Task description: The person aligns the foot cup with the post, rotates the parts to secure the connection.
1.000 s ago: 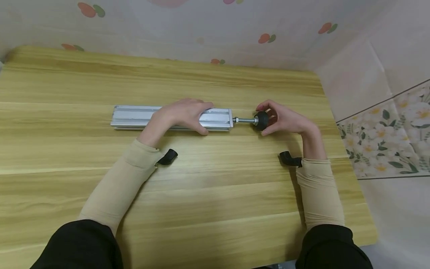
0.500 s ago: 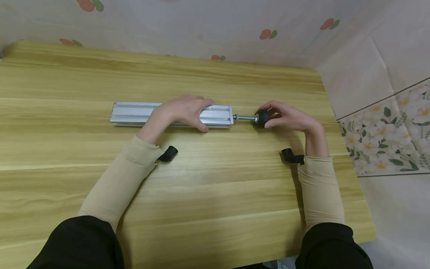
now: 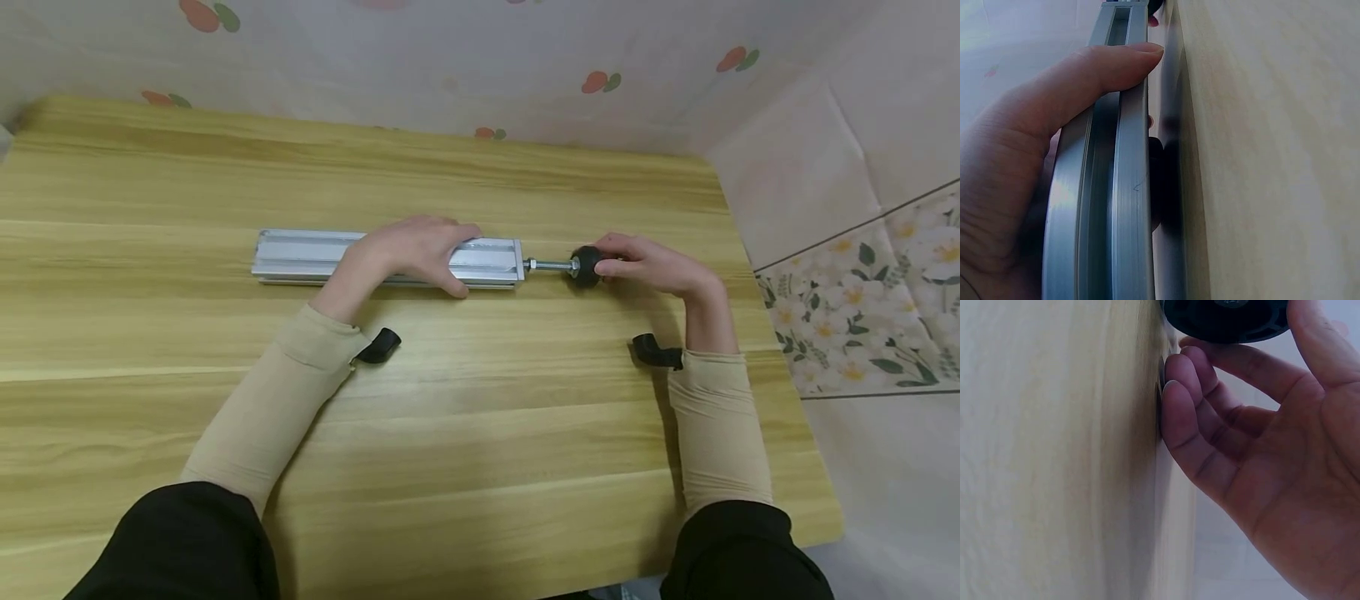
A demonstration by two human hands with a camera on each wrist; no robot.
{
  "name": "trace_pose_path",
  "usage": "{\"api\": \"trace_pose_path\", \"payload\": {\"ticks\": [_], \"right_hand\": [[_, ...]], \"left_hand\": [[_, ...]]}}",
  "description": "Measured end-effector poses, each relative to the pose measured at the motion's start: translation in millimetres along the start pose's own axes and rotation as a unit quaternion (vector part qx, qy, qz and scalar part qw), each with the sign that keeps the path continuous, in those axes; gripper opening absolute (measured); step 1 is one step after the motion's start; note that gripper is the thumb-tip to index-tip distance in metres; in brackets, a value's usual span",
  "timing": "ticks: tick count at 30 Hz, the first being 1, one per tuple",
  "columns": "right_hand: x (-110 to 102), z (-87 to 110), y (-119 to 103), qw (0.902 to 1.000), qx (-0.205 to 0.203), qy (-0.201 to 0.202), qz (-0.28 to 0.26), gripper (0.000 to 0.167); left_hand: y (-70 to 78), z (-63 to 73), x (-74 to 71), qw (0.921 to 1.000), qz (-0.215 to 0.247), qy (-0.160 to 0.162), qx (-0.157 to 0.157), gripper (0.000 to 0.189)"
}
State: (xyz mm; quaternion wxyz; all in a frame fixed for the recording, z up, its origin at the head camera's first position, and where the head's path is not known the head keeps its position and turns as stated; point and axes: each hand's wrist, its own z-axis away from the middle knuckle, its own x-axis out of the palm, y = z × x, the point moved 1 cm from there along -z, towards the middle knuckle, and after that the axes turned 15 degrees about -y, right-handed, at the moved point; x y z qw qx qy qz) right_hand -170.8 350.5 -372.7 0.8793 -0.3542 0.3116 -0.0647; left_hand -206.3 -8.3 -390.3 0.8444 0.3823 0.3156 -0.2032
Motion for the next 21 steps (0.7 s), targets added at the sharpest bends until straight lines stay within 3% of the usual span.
{"api": "trace_pose_path", "payload": {"ticks": [3, 7, 10, 21], "right_hand": [[1, 1.9, 0, 1.0, 0.007, 0.0, -0.003, 0.031], [3, 2.4, -3, 0.9995, 0.007, 0.0, -0.03, 0.061], [4, -0.5, -6, 0.9983, 0.001, 0.007, -0.059, 0.074], [7, -6.8, -8, 0.9975, 0.009, 0.032, -0.062, 0.067]], "left_hand": [[1.0, 0.2, 0.8, 1.0, 0.003, 0.002, 0.0, 0.085], [2.2, 0.7, 1.7, 1.0, 0.001, 0.001, 0.002, 0.085], [2.4, 0.9, 2.0, 1.0, 0.001, -0.001, 0.002, 0.086], [0.9, 1.1, 4.6, 1.0, 0.001, 0.003, 0.002, 0.086]]}}
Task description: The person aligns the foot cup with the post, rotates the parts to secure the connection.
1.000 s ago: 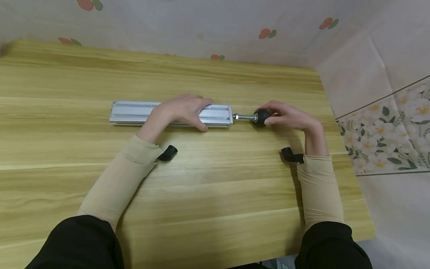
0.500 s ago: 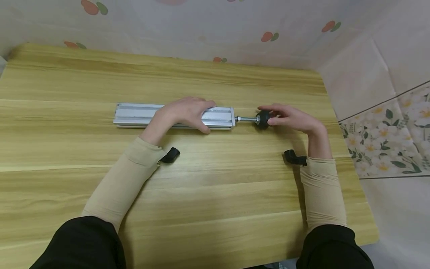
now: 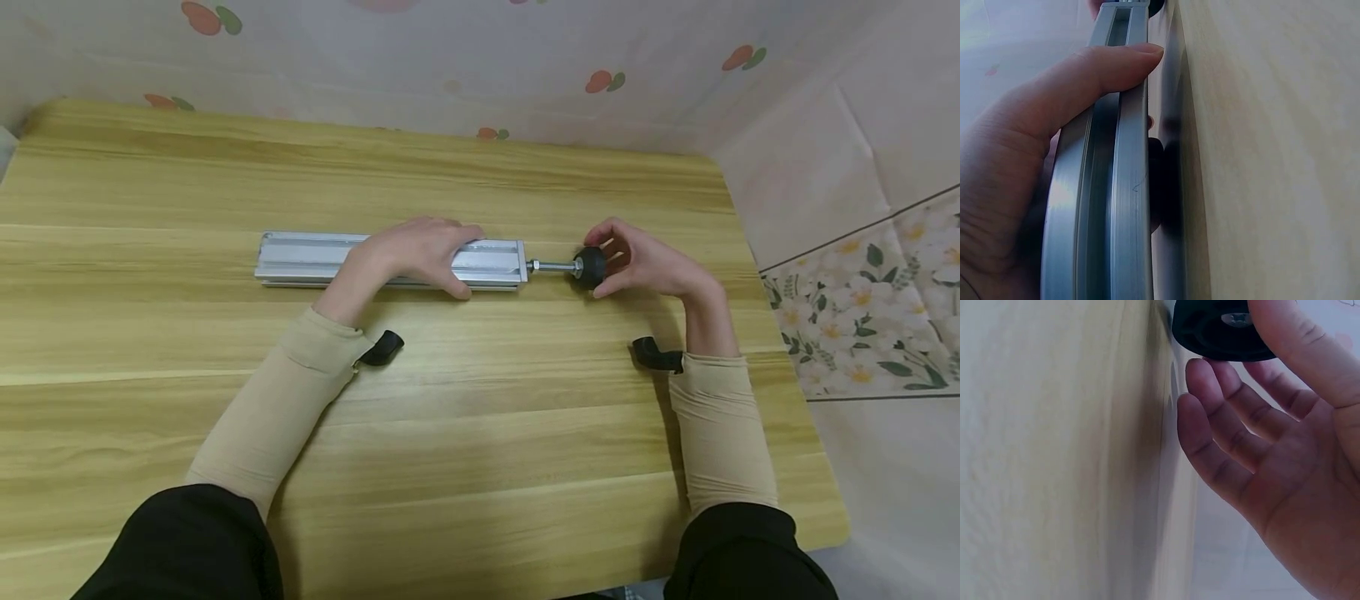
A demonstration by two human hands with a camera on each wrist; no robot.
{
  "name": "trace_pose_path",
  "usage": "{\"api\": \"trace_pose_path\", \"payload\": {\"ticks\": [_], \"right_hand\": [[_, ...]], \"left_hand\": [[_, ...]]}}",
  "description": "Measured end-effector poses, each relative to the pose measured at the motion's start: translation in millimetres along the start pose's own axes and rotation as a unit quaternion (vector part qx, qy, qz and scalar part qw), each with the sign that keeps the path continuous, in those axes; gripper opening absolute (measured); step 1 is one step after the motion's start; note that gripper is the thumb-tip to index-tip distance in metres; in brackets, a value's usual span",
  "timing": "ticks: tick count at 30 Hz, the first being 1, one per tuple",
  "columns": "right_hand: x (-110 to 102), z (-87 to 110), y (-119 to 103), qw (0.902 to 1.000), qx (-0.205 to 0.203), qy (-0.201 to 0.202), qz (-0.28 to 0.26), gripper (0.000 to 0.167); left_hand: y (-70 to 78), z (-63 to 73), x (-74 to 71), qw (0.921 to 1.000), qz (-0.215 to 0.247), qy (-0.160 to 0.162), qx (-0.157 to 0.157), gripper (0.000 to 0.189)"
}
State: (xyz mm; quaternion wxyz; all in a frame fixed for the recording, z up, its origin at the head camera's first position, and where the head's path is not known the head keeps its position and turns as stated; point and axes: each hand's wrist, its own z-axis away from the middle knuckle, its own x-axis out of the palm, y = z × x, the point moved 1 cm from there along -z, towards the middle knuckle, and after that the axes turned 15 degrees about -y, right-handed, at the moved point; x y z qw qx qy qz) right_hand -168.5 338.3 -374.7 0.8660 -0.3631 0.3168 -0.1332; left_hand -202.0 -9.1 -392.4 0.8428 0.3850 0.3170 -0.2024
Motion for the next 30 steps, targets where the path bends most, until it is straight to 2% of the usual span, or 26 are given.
{"api": "trace_pose_path", "payload": {"ticks": [9, 16, 20, 25, 30], "right_hand": [[-3, 6.6, 6, 0.9995, -0.014, -0.002, 0.027, 0.047], [-4, 7.7, 11, 0.9985, -0.02, -0.003, 0.051, 0.046], [-4, 9.0, 14, 0.9989, -0.012, -0.008, 0.045, 0.054], [-3, 7.2, 12, 0.9993, -0.024, -0.023, 0.014, 0.081], [0, 0.3, 9, 0.9996, -0.018, -0.019, 0.007, 0.083]], "left_hand": [[1.3, -0.9, 0.0, 1.0, 0.0, 0.002, 0.0, 0.084], [2.0, -2.2, 0.2, 1.0, -0.001, 0.0, -0.001, 0.084], [1.8, -3.8, 0.7, 1.0, 0.001, 0.001, 0.001, 0.083], [1.6, -4.5, 0.6, 1.0, 0.002, 0.003, 0.003, 0.083], [2.0, -4.3, 0.7, 1.0, 0.002, 0.001, 0.002, 0.084]]}}
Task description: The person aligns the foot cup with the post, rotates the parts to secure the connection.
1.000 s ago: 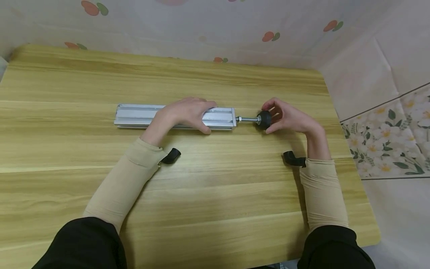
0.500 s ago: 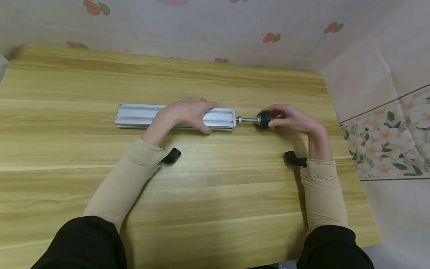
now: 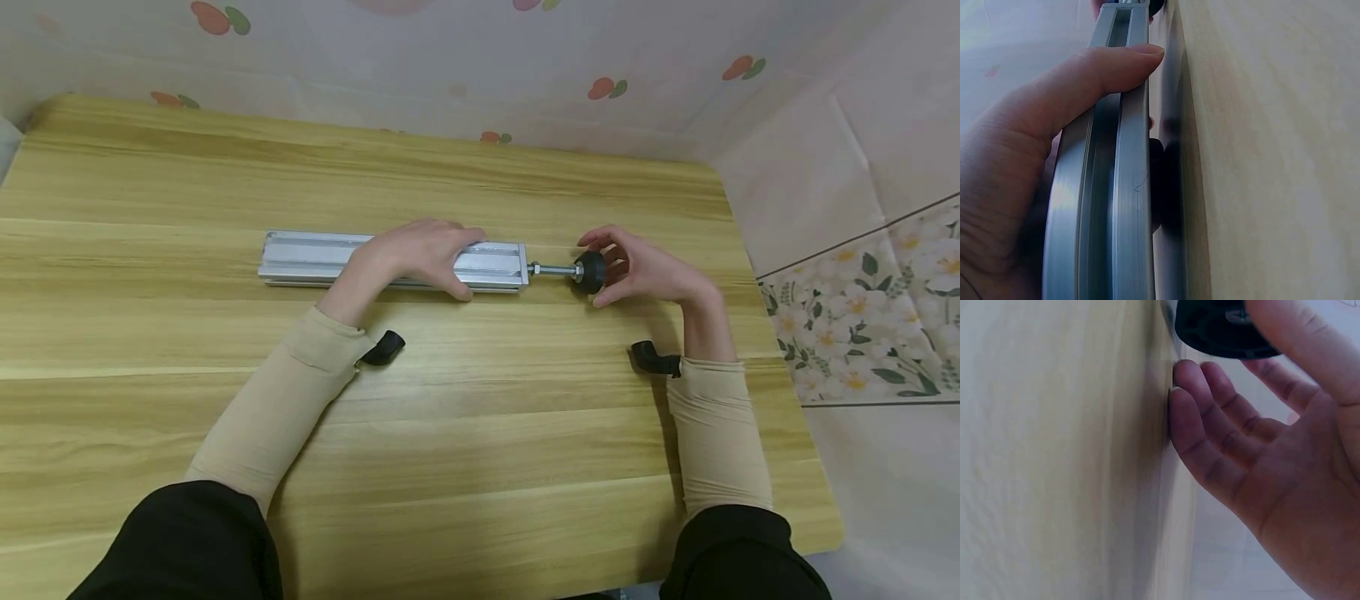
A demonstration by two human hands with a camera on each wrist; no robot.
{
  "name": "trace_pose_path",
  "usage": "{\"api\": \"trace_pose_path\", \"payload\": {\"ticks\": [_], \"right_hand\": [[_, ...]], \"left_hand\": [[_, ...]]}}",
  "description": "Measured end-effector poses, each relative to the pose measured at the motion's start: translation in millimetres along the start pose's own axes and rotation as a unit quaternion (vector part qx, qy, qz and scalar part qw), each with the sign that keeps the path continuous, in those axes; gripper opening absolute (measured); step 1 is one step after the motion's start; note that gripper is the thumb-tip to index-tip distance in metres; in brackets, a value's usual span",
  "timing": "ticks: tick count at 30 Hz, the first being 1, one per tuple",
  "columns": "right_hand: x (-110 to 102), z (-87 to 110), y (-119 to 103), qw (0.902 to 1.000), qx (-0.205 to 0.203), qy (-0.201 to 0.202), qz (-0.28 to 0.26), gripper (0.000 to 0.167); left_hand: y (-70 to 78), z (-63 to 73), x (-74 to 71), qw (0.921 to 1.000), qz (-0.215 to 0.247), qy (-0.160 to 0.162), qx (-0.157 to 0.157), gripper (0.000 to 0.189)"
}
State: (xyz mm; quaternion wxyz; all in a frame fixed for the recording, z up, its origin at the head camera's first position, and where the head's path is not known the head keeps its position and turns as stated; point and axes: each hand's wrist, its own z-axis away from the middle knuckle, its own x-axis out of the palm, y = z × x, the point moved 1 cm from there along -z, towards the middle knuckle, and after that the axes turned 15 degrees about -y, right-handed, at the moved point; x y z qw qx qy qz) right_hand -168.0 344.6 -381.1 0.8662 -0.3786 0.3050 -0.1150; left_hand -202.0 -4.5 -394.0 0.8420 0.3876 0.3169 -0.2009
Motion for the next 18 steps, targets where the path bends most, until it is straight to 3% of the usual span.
{"api": "trace_pose_path", "payload": {"ticks": [10, 18], "right_hand": [[-0.1, 0.1, -3.2, 0.9997, 0.015, 0.018, 0.01, 0.073], [-2.8, 6.8, -0.5, 0.999, 0.023, 0.019, 0.032, 0.056]], "left_hand": [[0.6, 0.4, -0.1, 1.0, 0.0, 0.002, -0.004, 0.084], [0.9, -0.7, 0.0, 1.0, -0.001, 0.003, -0.004, 0.081]]}}
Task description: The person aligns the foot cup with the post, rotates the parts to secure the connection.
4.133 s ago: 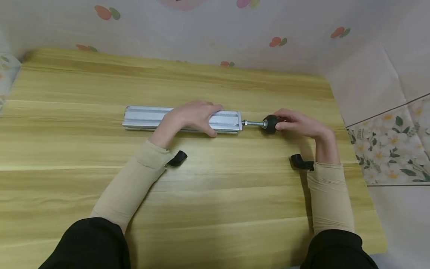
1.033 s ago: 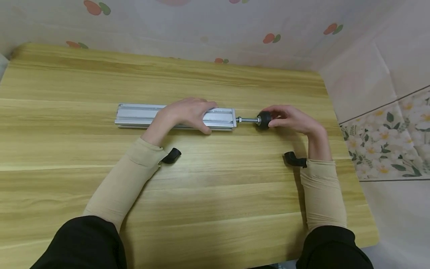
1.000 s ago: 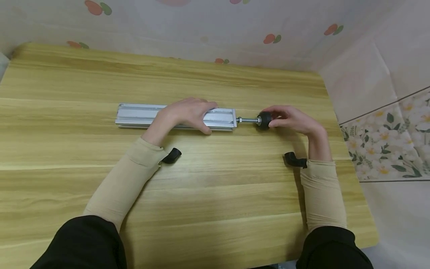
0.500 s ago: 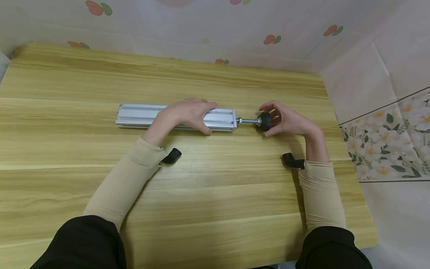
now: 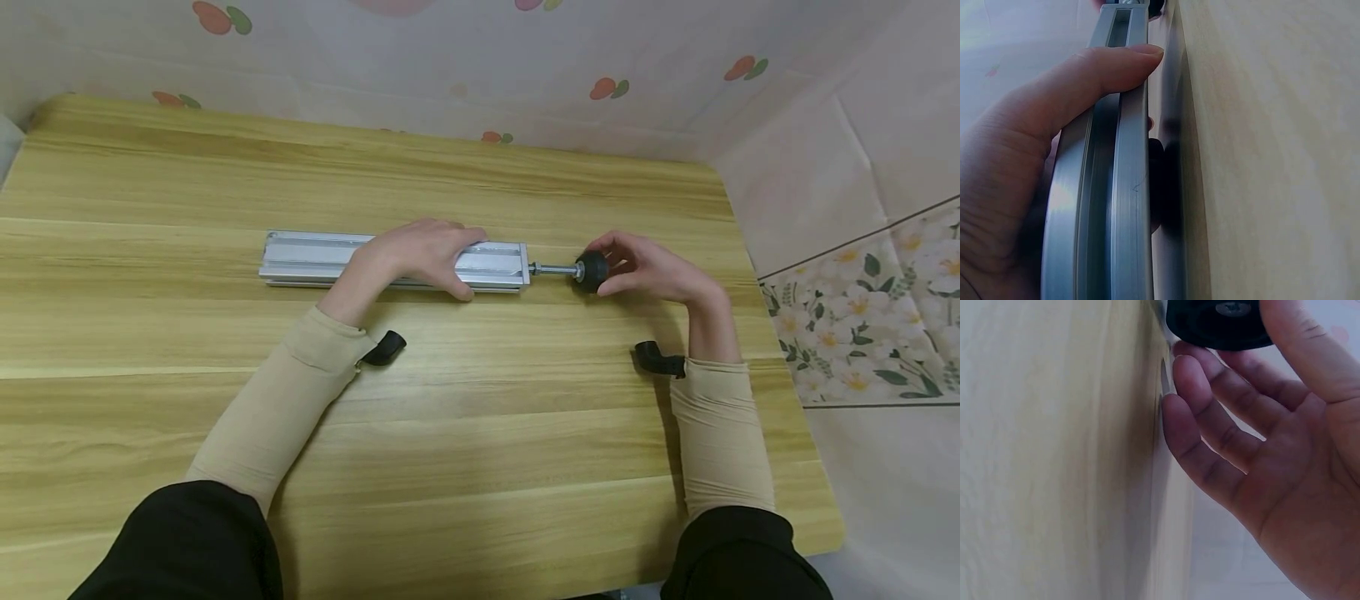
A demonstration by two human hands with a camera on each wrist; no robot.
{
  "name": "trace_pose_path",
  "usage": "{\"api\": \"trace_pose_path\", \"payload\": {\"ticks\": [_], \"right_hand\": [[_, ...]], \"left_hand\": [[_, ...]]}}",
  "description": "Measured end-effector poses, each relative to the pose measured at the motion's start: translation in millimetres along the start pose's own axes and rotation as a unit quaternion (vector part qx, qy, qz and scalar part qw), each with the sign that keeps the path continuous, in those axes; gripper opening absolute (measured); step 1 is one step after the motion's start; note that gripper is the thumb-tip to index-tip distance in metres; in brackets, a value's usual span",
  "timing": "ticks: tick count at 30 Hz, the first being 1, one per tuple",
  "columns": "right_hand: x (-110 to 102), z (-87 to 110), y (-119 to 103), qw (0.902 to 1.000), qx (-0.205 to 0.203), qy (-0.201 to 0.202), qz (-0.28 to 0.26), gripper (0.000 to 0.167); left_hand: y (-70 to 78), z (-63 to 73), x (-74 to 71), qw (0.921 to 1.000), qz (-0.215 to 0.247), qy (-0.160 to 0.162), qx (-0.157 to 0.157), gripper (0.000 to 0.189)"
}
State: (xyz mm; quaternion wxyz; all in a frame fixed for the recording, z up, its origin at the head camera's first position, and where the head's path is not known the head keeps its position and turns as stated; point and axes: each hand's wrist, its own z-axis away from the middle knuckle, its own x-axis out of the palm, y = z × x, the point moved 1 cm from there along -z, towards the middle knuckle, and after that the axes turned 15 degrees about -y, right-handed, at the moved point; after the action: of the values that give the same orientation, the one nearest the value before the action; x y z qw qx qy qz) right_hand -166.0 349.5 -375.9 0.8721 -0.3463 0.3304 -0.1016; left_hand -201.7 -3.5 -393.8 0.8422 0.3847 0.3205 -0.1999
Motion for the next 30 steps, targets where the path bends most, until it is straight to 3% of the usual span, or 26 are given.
{"api": "trace_pose_path", "payload": {"ticks": [14, 18, 22, 25, 30], "right_hand": [[-2, 6.1, 5, 0.9996, -0.007, -0.015, 0.021, 0.045], [-2, 6.6, 3, 0.9994, -0.014, -0.017, 0.027, 0.056], [-1, 4.7, -1, 0.9998, -0.008, -0.017, -0.009, 0.071], [-1, 2.4, -6, 0.9994, 0.002, -0.012, -0.031, 0.073], [0, 1.5, -12, 0.9996, 0.013, 0.006, -0.025, 0.069]], "left_hand": [[0.1, -0.4, -0.1, 1.0, 0.003, -0.003, 0.003, 0.084], [0.5, -1.0, -0.6, 1.0, 0.001, -0.002, 0.006, 0.084], [0.4, -1.4, -0.6, 1.0, 0.0, -0.001, 0.008, 0.085], [0.3, -0.5, -0.9, 1.0, 0.001, -0.002, 0.006, 0.085], [1.7, 1.8, -2.4, 1.0, 0.004, -0.002, 0.005, 0.086]]}}
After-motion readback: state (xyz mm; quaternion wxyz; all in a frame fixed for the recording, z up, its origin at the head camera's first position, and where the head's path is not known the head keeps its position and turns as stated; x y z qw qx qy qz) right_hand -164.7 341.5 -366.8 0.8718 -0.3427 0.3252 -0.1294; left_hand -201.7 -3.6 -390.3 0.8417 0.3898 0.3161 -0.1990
